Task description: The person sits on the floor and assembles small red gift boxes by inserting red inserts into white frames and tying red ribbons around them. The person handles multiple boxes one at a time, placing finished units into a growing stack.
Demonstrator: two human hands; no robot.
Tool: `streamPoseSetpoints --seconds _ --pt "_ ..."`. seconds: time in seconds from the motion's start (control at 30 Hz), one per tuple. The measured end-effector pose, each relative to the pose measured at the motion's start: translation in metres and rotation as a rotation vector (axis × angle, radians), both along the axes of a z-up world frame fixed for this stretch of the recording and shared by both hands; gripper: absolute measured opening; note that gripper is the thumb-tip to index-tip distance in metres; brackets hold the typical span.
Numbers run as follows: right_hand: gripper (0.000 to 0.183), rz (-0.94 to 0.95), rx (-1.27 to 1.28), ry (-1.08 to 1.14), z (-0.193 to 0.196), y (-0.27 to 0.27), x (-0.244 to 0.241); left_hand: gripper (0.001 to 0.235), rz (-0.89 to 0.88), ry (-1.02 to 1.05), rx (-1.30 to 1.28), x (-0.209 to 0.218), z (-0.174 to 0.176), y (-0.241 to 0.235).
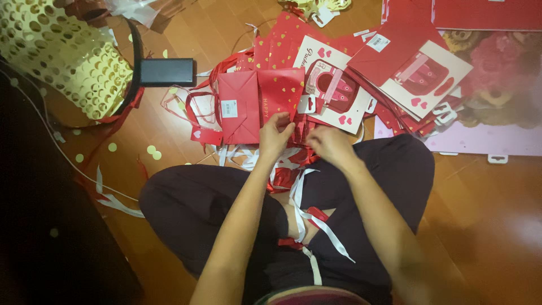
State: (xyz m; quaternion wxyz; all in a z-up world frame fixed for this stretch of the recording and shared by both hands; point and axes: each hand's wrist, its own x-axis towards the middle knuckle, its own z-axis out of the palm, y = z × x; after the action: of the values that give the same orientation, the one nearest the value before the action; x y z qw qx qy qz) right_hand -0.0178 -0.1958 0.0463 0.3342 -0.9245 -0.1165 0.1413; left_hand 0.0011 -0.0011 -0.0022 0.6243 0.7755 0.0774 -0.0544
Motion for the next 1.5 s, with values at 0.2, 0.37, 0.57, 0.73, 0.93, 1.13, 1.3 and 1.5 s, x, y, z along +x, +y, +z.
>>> streamPoseSetpoints --seconds 0.2,0.37,0.57,0.73,0.93,1.13,1.3,1.5 --pt "0.012 0.082 -0.253 -0.146 -0.042 0.028 -0.028 0.038 0.011 -0.014 -0.038 0.0 -0.007 0.002" --pt "0.007 0.189 -0.467 -0.293 -0.073 0.037 -0.036 0.039 0.012 0.004 -0.058 -0.001 -0.005 0.001" --pt "0.012 0.195 -0.423 -0.284 -0.07 0.037 -0.036 0.04 0.019 0.017 -0.074 -0.003 -0.005 0.002" --pt "0.008 0.153 -0.024 -0.318 -0.038 0.026 -0.027 0.038 0.026 0.01 -0.067 0.001 -0.015 0.003" --pt "0.015 -0.329 0.503 0.109 -0.024 -0.002 -0.001 0.032 -0.042 0.05 -0.057 -0.002 -0.041 0.005" --pt "0.02 -0.345 0.294 -0.021 -0.022 0.015 0.012 0.029 -0.089 0.18 -0.243 -0.003 -0.056 0.002" --pt "0.014 -0.292 0.157 -0.181 -0.016 0.025 0.009 0.029 -0.118 0.187 -0.258 -0.003 -0.059 0.002" --pt "0.011 -0.292 0.141 -0.317 -0.019 0.028 0.007 0.031 -0.13 0.15 -0.231 -0.006 -0.039 -0.002"
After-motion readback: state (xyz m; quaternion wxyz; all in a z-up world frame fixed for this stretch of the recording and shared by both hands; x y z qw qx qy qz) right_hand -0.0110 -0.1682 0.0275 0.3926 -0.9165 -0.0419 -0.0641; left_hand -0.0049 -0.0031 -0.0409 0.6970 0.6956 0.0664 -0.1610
